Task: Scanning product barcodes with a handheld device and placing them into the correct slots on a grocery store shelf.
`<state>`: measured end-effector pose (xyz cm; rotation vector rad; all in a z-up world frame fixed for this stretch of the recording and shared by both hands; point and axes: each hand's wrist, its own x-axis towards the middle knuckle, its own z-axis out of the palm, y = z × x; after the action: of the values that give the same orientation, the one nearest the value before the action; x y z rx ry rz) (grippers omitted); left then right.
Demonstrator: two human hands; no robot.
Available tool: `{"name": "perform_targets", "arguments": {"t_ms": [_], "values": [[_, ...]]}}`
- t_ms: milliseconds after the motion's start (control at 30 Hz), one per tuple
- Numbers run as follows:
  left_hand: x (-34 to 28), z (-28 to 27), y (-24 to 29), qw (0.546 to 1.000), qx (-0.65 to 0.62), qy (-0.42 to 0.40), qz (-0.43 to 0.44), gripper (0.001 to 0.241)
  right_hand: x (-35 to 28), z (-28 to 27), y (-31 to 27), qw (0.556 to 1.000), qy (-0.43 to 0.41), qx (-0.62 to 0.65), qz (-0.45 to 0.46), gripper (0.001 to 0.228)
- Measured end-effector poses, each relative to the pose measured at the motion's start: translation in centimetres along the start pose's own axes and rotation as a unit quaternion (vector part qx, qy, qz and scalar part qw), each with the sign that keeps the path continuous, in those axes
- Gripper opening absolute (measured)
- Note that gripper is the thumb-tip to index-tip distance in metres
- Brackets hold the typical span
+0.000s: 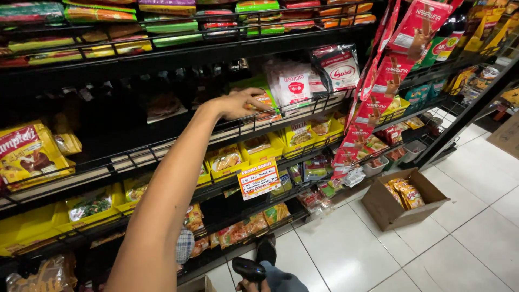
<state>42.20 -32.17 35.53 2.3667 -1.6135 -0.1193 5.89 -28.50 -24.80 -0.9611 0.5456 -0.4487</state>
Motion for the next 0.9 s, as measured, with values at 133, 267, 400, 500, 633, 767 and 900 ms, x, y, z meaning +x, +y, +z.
{"name": "perform_targets", "arguments": {"t_ms": [133,267,400,500,633,767,900], "values": [[-0.3,0.4,-0.7,0.987,-0.081,0.139,0.022,0.049,-0.1,-0.2,-1.0,0.999,0.01,0.037,0.027,0.042],[-1.9,-0.6,1.0,0.934,-0.132,0.238,-0.231,0.06,-2.1,-0.1,-5.9,0.995,-0.074,0.012,0.06,0.045],[-4.5,-1.0,2.3,0.912,-0.152,0.187,-0.331,0.086,-4.2,2.3,-11.3,0.981,-0.069,0.036,0.179,0.047],[-4.8,-0.2,1.6,0.935,-0.157,0.14,-0.284,0.096,-4.6,2.6,-11.9,0.976,-0.065,0.008,0.208,0.045],[-4.1,0.8,1.4,0.956,-0.18,0.125,-0.195,0.098,-3.9,1.8,-9.1,0.977,-0.086,0.006,0.197,0.043],[-6.3,-0.7,5.0,0.957,-0.173,0.14,-0.184,0.092,-5.2,3.0,-11.5,0.976,-0.078,-0.008,0.202,0.042],[-12.5,0.0,10.1,0.938,-0.07,0.277,-0.198,0.07,-6.4,3.4,-14.0,0.966,-0.059,0.014,0.252,0.027]]}}
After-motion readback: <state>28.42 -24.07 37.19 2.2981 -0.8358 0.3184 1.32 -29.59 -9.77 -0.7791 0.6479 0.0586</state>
